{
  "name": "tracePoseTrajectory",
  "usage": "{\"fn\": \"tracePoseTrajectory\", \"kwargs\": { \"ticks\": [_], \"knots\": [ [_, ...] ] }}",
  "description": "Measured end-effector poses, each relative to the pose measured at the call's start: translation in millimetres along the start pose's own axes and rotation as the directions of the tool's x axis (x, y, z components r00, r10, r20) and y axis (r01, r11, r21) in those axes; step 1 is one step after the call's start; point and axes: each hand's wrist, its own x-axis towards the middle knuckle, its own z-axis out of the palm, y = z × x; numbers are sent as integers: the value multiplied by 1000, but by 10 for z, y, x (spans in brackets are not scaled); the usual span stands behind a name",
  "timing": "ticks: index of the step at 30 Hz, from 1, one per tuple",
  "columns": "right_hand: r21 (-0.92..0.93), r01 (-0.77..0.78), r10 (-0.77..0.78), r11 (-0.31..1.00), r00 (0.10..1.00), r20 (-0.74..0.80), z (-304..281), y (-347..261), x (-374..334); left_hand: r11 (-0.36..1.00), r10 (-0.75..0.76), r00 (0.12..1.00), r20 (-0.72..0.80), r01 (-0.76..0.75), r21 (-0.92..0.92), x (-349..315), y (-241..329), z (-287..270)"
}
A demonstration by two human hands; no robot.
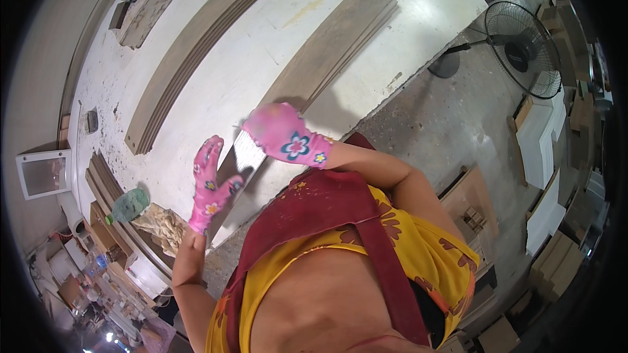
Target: The person cleans the edges of long wooden panels using a hand scraper on a white workbench, picking each panel from a stack and placing it back after scraping.
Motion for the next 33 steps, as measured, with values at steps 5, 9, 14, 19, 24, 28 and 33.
{"fn": "tracePoseTrajectory", "kwargs": {
  "ticks": [5,9,14,19,24,28,33],
  "knots": [
    [-586,-125,10,800,980,-196,-284,967,75,987,63,994,-86,-49,152,-295,-43,368],
    [-581,-520,72,626,780,-621,-1572,2696,-365,994,-18,988,-153,34,103,-309,44,401],
    [-108,-637,291,763,488,-823,-1956,2367,-278,997,-15,982,-190,30,77,-334,39,363],
    [-423,-491,114,762,744,-659,-1059,1787,-79,998,-40,988,-148,45,33,-368,-23,323],
    [332,139,-98,933,986,-136,487,316,-52,984,69,932,-356,-122,-128,-450,-233,518],
    [696,-220,193,683,974,118,640,-482,-62,852,-334,785,-522,14,-523,-1026,-380,127],
    [-506,-88,-188,858,863,-469,1,552,-59,739,-659,385,-646,171,-652,-2299,-448,206]
  ]
}}
